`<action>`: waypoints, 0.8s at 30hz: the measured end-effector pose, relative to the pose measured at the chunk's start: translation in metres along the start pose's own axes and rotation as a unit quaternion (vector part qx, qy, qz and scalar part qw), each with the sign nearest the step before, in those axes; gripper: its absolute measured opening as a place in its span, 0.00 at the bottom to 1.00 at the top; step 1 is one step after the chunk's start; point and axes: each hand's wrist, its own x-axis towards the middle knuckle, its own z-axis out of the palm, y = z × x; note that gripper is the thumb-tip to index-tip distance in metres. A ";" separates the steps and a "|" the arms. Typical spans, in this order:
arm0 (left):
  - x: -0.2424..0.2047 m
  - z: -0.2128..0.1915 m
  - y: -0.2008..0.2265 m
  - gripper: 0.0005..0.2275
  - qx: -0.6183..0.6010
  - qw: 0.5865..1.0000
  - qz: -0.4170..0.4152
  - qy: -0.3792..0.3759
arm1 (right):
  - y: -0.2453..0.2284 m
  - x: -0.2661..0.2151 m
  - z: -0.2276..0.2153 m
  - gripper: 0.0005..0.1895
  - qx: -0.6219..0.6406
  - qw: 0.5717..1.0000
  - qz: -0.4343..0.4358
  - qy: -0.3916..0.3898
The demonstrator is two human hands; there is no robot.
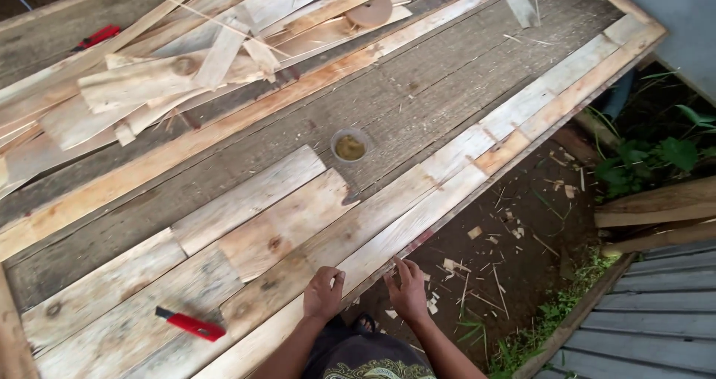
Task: The person arranges wooden planks on a workbench, uses a red utility knife to mark and trim edges, and applies a paste-like substance from a small container to the plank surfaces. The person also uses a wooden ruler to measure and align the planks before pressing them into place.
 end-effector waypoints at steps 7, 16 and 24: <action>0.052 0.046 0.045 0.12 -0.010 1.000 0.012 -0.004 | 0.026 0.030 -0.041 0.27 0.026 0.999 0.038 0.008; 0.140 0.099 0.099 0.10 -0.063 0.998 0.004 0.025 | 0.073 0.129 -0.090 0.29 0.012 0.994 0.099 -0.044; 0.243 0.152 0.154 0.09 -0.074 0.991 0.027 0.109 | 0.096 0.247 -0.163 0.28 -0.056 0.993 0.021 -0.097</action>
